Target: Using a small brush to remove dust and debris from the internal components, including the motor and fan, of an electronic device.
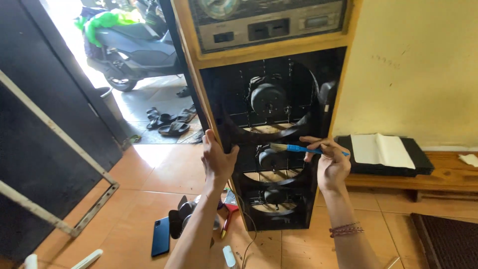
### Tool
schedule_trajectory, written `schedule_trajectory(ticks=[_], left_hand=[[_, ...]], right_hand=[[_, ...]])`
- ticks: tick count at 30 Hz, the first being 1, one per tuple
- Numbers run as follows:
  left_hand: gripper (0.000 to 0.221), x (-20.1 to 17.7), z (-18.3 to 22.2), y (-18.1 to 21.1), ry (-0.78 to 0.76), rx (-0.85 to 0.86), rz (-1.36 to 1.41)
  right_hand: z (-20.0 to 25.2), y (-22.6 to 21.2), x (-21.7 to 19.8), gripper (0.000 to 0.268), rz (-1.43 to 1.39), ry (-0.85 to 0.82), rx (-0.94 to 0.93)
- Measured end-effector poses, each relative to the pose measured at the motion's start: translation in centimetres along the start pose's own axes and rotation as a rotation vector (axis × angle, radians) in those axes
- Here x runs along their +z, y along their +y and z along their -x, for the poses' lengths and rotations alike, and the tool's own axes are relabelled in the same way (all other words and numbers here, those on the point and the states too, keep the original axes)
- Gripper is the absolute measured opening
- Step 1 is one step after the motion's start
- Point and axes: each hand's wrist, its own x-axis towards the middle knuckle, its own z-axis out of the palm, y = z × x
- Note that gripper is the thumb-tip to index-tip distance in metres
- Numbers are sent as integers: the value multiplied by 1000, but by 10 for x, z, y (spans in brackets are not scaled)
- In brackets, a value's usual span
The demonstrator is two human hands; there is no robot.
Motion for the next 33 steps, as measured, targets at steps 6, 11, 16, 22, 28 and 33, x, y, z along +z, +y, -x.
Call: schedule_trajectory(ticks=[6,11,16,22,28,33], left_hand=[[56,1,27,33,9,-92,-75],[51,10,30,30,24,-115,-68],[49,9,26,20,5,-115,-20],[45,0,29,5,-21,-196,-7],[38,-20,26,-2,-8,-197,130],[45,-18,12,-30,-62,-152,146]], right_hand=[[-12,-5,-23,28,-94,25,11],[-14,-31,-21,29,-77,76,41],[-10,-73,15,27,113,171,54],[1,-100,86,13,406,53,-137],[15,-75,154,9,770,-72,-285],[13,-41,203,23,1264,-140,-182]])
